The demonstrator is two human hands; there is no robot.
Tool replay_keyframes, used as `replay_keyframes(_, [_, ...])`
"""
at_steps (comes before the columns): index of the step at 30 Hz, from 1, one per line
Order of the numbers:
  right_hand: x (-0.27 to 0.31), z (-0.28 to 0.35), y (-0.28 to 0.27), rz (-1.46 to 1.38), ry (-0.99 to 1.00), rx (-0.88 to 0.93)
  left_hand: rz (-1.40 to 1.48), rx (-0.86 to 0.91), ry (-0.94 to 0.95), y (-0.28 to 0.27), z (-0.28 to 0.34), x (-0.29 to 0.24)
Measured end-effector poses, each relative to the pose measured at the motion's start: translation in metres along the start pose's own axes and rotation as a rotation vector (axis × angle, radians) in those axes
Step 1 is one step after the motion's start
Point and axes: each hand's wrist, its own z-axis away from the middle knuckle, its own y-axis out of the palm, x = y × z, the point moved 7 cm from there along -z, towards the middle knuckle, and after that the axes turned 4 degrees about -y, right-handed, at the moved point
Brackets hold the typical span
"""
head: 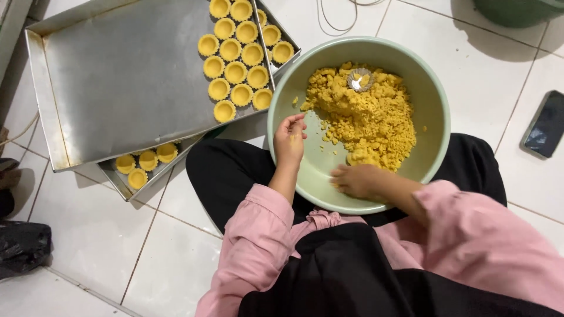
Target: Forming tart crusts by rolling dough into balls and pressing them into metal molds
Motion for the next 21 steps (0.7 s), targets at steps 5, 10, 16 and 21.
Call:
replay_keyframes(5, [-0.02,0.036,-0.005,-0.118,0.255,0.107,-0.061,-0.001,0.013,0.003,0.001,0.006])
replay_keyframes(10, [0.0,0.055,-0.047,-0.351,0.223,0.321,-0.064,0.059,-0.044,0.006,0.003,0.001])
replay_keyframes(16, [-0.002,0.038,-0.084,-1.729,0.435,-0.464,-0.026,0.433,0.094,0.047,0.03,-0.029])
replay_keyframes(21, [0.075,0.043,-0.147,-2.209,-0.303,-0.916,-0.45,0.23,0.052,0.064,0.053,-0.067])
